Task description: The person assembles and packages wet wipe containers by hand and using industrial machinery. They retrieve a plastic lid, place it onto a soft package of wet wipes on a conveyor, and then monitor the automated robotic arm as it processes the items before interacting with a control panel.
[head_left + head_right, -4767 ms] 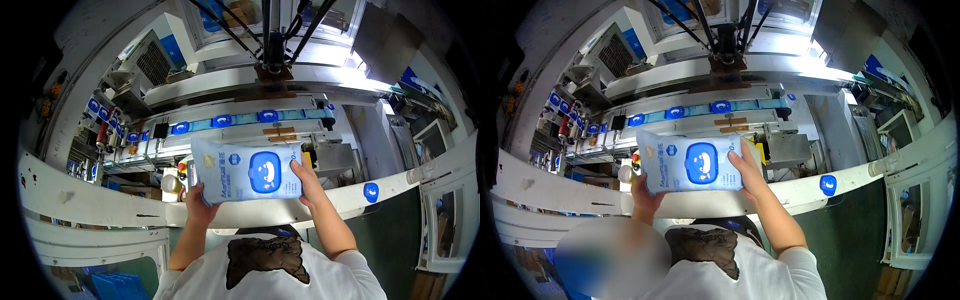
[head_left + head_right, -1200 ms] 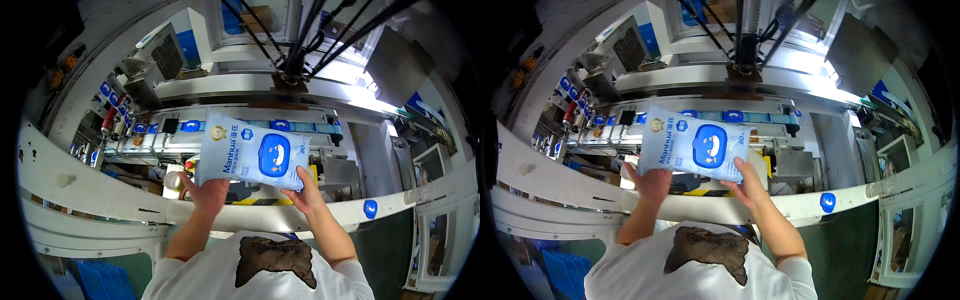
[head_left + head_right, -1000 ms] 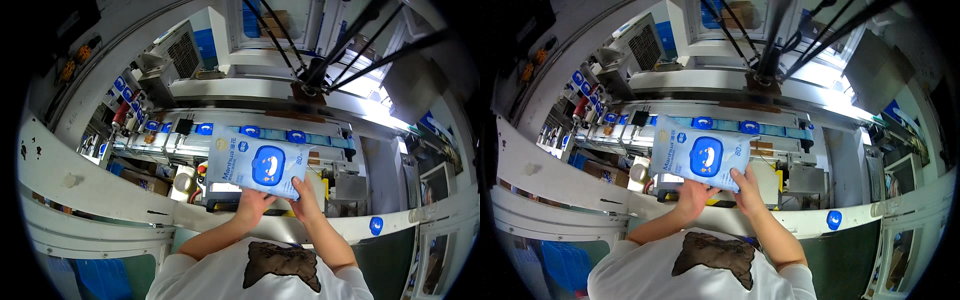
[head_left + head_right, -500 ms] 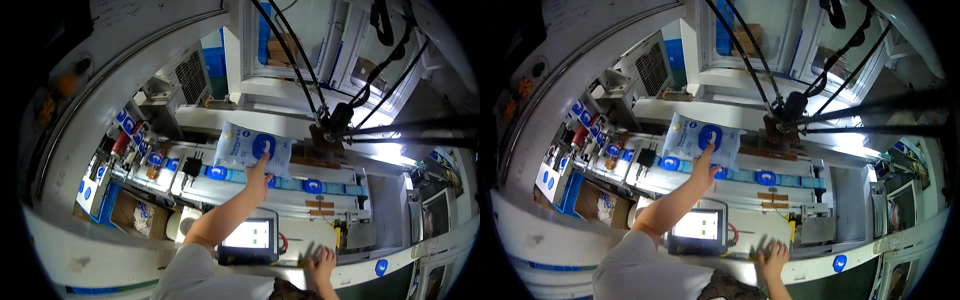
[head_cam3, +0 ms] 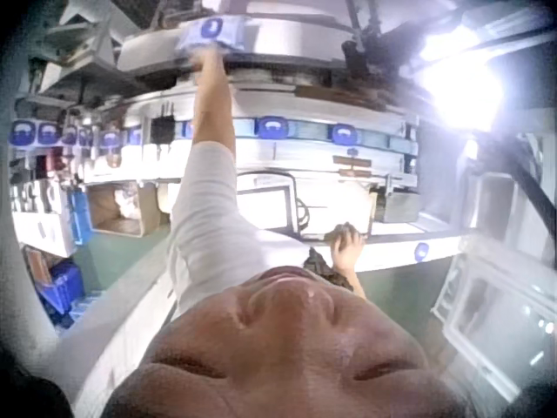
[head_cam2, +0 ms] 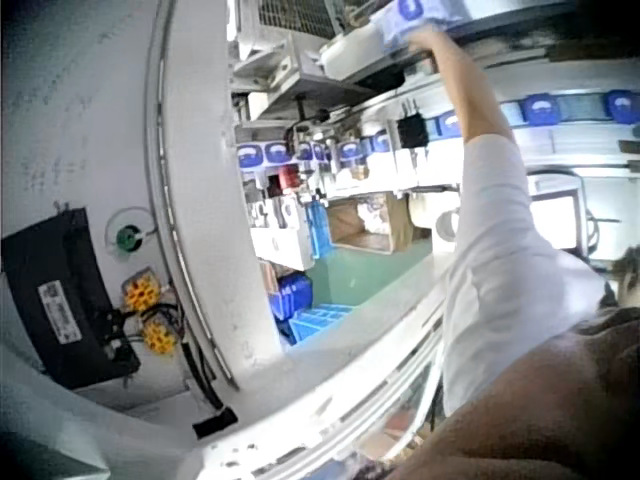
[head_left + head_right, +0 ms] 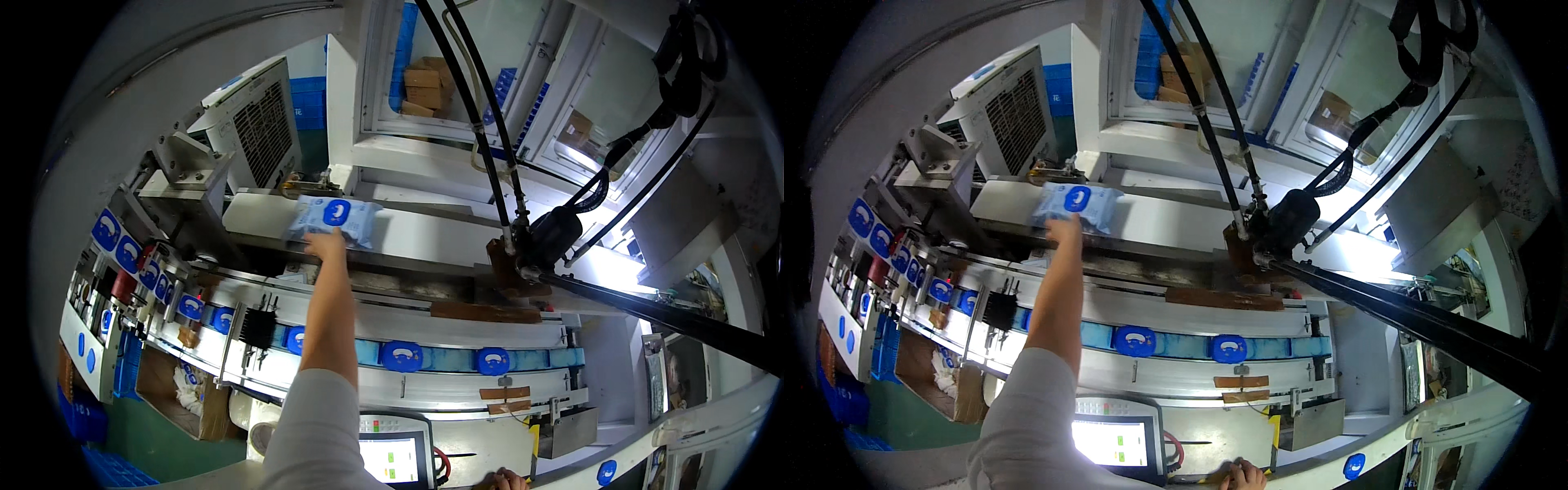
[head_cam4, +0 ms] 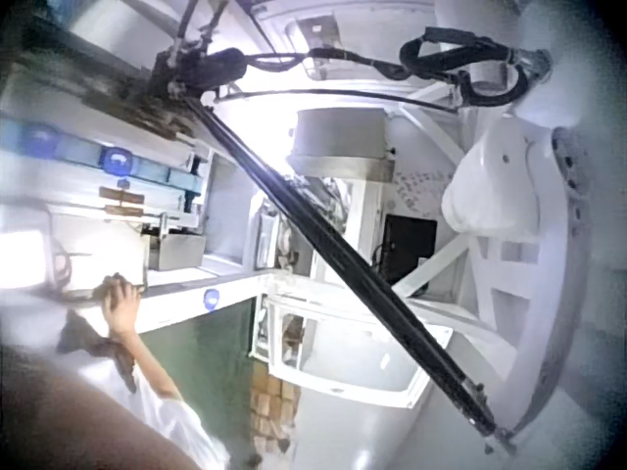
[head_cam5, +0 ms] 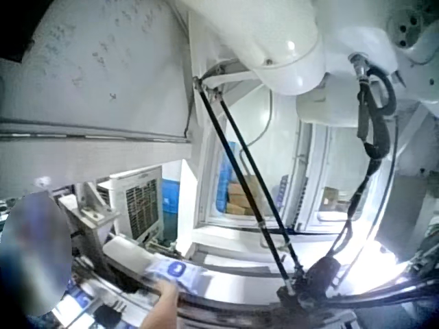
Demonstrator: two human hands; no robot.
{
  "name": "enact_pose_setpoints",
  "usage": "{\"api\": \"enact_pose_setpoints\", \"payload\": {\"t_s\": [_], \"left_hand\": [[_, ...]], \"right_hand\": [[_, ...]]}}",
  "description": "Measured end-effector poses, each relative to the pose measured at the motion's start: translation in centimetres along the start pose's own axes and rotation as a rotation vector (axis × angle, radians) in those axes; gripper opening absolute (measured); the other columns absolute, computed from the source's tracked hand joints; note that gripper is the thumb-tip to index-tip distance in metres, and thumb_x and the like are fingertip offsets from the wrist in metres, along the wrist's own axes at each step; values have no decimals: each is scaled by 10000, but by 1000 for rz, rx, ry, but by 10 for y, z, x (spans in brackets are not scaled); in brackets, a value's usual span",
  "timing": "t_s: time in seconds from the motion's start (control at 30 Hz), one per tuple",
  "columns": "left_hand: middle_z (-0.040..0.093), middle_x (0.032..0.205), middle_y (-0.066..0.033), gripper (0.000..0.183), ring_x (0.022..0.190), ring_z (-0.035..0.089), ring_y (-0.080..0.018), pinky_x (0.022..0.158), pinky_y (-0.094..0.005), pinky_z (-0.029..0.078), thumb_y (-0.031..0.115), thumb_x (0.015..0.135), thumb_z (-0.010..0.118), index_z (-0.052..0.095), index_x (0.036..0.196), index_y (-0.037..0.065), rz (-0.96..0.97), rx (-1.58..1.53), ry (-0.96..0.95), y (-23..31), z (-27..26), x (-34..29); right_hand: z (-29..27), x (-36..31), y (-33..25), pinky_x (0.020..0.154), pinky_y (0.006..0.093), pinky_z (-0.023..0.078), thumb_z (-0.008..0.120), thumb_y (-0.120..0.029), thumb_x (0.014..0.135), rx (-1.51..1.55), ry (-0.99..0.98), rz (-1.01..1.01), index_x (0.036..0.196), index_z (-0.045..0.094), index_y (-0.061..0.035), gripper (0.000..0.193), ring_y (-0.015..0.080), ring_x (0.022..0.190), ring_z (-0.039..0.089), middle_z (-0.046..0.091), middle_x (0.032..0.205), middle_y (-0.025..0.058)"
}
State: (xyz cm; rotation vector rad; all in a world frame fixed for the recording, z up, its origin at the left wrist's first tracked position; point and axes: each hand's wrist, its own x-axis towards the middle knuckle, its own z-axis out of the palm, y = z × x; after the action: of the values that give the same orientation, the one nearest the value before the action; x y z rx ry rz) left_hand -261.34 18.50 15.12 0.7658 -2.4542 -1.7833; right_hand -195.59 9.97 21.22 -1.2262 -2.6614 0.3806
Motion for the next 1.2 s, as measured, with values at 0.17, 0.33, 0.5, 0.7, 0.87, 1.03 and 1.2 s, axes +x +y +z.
{"api": "enact_pose_setpoints", "payload": {"t_s": [0.17, 0.33, 0.5, 0.7, 0.87, 1.03, 1.2], "left_hand": [[476, 1223, -198, 715, 1065, 528, -310, 912, -371, 418, 86, 674, 662, 331, 1300, -11, 100, -286, -300, -9, -32, 38], [587, 999, -137, 366, 871, 570, -232, 755, -298, 441, 59, 724, 590, 521, 1077, -9, 142, -303, -189, -23, -65, 37], [576, 801, -72, 213, 683, 564, -148, 566, -240, 459, -16, 765, 495, 556, 963, 34, 215, -704, -560, -15, -148, -93], [562, 853, -35, 145, 779, 561, -118, 682, -225, 468, -21, 831, 519, 554, 961, 34, 479, -666, -731, -51, -311, -268], [513, 978, -69, 109, 875, 537, -136, 731, -234, 467, -45, 837, 517, 545, 923, 16, 823, -344, -599, -180, -458, -350], [524, 863, -28, 142, 708, 511, -116, 614, -229, 437, -40, 803, 531, 526, 919, 42, 564, 127, -179, -361, -600, -412], [547, 764, 4, 275, 516, 443, -147, 442, -228, 383, 343, 812, 563, 545, 986, 131, -593, -452, 187, -522, -755, -434]], "right_hand": [[-2, -3, -3, 910, 487, 322, 520, -196, 791, 19, -15, 20, 1074, 557, -58, 317, 347, 1028, 467, 520, 1109, 166], [6, -8, 9, 898, 489, 351, 569, -213, 788, -7, -22, 2, 1116, 559, -54, 364, 330, 1037, 476, 531, 1117, 156], [14, -3, 15, 789, 460, 351, 561, -156, 661, 97, 107, -58, 964, 508, -32, 332, 366, 937, 453, 481, 957, 188], [16, -4, 20, 790, 458, 353, 539, -160, 666, 188, 197, -93, 965, 530, -45, 320, 357, 912, 473, 499, 948, 166], [20, -4, 26, 748, 431, 381, 549, -122, 640, 344, 246, -216, 944, 532, -56, 311, 325, 908, 489, 511, 937, 146], [25, -1, 50, 797, 379, 413, 524, -17, 634, 688, 219, -329, 951, 534, -35, 318, 319, 914, 500, 511, 966, 153], [23, -51, 99, 707, 248, 444, 496, 44, 741, 1049, 85, -246, 967, 542, -39, 245, 129, 805, 520, 519, 925, 65]]}}
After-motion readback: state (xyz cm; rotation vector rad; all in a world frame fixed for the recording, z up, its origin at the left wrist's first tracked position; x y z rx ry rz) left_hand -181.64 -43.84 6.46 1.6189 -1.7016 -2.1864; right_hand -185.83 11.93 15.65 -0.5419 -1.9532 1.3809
